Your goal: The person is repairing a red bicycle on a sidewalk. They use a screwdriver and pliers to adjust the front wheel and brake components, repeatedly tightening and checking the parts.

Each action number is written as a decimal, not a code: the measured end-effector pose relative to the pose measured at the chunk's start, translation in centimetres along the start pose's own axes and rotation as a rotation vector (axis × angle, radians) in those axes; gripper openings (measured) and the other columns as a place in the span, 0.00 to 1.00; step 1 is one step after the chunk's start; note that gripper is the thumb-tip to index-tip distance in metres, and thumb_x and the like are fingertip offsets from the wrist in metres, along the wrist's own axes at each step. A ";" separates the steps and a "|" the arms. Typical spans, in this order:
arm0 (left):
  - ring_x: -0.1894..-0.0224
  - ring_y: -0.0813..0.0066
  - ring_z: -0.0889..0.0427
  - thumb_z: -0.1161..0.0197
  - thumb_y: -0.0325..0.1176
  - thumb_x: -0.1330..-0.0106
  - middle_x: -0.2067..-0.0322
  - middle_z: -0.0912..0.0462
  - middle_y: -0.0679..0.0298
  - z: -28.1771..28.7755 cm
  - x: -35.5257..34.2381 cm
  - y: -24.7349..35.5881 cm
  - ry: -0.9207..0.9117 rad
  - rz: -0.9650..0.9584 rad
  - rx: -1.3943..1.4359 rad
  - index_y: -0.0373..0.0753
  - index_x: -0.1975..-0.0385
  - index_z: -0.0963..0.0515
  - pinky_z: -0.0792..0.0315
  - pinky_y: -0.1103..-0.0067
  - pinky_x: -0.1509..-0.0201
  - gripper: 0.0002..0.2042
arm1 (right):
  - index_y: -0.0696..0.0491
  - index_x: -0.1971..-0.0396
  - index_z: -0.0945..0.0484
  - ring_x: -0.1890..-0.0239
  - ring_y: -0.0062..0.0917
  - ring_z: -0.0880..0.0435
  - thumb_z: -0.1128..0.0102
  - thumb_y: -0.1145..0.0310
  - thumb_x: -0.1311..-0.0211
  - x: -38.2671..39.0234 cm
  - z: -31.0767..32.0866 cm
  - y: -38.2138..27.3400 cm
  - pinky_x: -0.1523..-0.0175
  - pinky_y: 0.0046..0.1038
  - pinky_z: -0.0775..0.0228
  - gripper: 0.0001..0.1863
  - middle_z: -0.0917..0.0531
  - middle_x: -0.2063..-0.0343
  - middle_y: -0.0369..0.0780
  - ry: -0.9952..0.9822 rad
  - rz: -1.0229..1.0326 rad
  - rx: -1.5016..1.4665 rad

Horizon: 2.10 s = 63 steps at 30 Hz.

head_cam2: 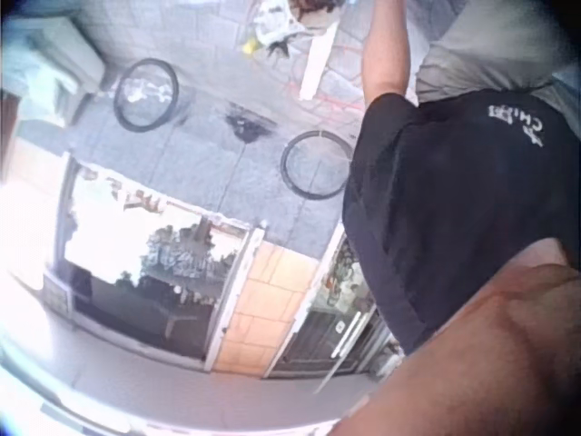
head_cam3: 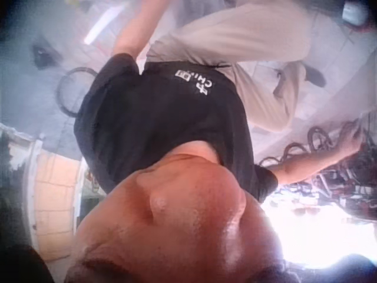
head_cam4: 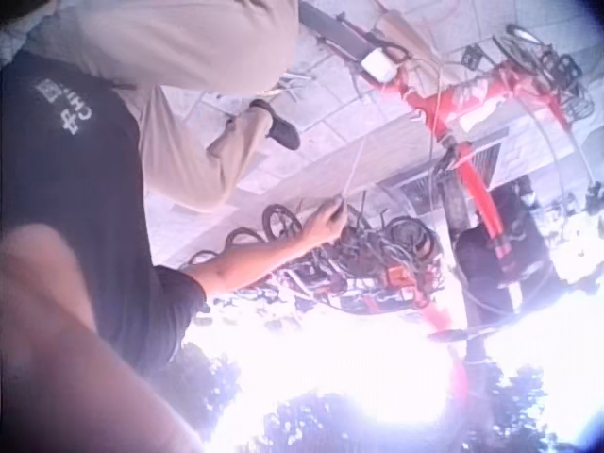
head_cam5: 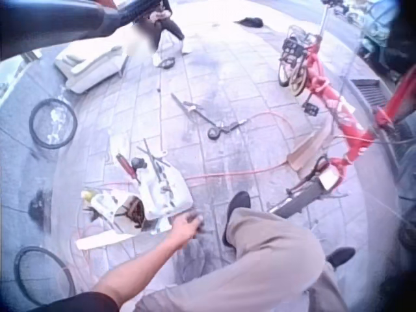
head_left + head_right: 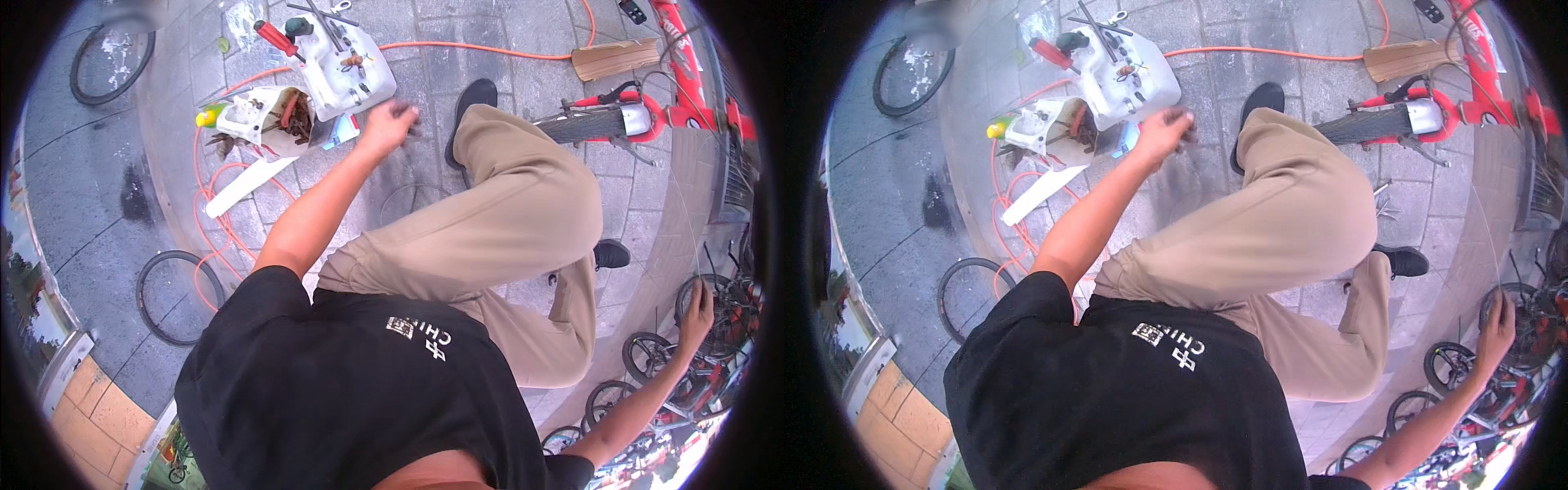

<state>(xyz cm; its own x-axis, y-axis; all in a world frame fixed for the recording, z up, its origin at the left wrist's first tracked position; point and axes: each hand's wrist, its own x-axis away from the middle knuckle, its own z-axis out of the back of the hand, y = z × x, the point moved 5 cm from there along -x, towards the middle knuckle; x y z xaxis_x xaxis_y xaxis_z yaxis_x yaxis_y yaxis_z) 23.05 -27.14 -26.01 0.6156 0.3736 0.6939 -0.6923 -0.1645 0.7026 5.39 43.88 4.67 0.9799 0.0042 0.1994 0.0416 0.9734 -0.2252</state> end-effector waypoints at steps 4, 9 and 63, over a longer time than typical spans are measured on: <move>0.54 0.62 0.11 0.36 0.34 0.28 0.54 0.11 0.54 -1.1 -4.0 -5.9 0.180 -0.391 -0.543 0.35 0.46 0.17 0.19 0.63 0.45 0.15 | 0.63 0.37 0.21 0.40 0.30 0.17 0.46 0.63 0.17 2.2 7.3 6.6 0.32 0.28 0.32 0.21 0.15 0.41 0.47 0.054 -0.060 0.140; 0.40 0.60 0.19 0.42 0.38 0.27 0.47 0.13 0.54 -5.1 -11.2 -1.9 -0.077 -0.557 -1.693 0.42 0.46 0.14 0.36 0.56 0.30 0.16 | 0.61 0.32 0.25 0.34 0.33 0.20 0.49 0.59 0.16 6.1 11.4 12.9 0.30 0.30 0.32 0.25 0.17 0.38 0.48 -0.040 -0.244 0.266; 0.51 0.74 0.15 0.43 0.23 0.22 0.49 0.16 0.60 -23.4 33.8 26.4 -0.867 -1.403 0.015 0.36 0.43 0.20 0.20 0.76 0.47 0.12 | 0.52 0.49 0.15 0.60 0.46 0.12 0.39 0.65 0.30 18.1 1.2 -25.0 0.54 0.43 0.22 0.14 0.13 0.64 0.53 0.413 0.321 -0.363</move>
<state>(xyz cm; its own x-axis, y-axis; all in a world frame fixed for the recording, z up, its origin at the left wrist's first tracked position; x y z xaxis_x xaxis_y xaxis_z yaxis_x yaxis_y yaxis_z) 16.73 2.49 12.32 0.7362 -0.3598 -0.5732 0.5521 -0.1703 0.8162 21.87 19.87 15.02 0.9461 0.1237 -0.2994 -0.2741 0.7982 -0.5365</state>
